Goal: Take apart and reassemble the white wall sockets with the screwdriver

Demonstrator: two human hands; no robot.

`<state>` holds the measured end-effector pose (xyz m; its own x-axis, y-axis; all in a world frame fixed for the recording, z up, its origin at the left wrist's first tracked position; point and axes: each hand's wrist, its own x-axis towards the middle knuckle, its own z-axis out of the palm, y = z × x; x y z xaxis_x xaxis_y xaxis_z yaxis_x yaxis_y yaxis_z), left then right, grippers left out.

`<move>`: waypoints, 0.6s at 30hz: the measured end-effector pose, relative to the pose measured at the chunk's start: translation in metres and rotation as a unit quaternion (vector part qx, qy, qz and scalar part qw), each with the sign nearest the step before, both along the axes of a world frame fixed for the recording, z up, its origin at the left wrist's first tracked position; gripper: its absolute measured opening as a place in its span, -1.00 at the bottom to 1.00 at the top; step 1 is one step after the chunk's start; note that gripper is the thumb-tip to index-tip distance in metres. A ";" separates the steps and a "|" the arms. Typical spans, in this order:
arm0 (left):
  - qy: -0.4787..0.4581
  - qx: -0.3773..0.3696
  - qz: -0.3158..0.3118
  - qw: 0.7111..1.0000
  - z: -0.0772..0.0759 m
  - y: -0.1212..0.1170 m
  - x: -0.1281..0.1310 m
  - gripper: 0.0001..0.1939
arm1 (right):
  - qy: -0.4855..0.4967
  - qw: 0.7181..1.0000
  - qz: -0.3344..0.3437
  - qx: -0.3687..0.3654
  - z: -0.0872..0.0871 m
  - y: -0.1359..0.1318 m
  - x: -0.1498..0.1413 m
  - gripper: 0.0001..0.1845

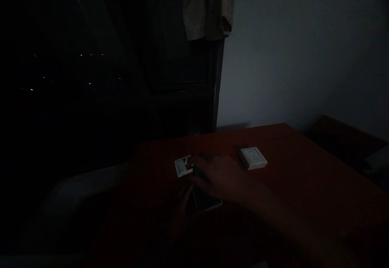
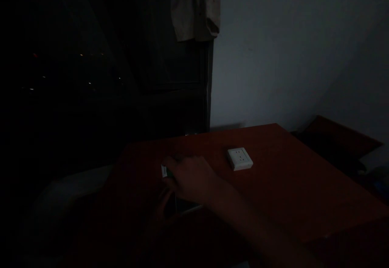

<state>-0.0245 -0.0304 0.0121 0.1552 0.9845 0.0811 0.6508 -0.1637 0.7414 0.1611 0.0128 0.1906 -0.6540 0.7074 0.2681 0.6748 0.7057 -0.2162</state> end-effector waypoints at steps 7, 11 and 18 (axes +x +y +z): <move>-0.006 0.011 0.006 1.000 0.003 -0.004 0.000 -0.66 | -0.024 0.999 -0.038 0.003 0.001 -0.001 -0.001 -0.66; -0.011 0.014 0.006 1.000 0.005 -0.005 0.002 -0.69 | -0.005 0.999 0.014 -0.033 0.004 0.001 0.001 -0.62; -0.017 0.011 0.009 1.000 0.005 -0.005 0.002 -0.70 | -0.041 0.998 -0.041 -0.019 0.004 -0.001 -0.004 -0.64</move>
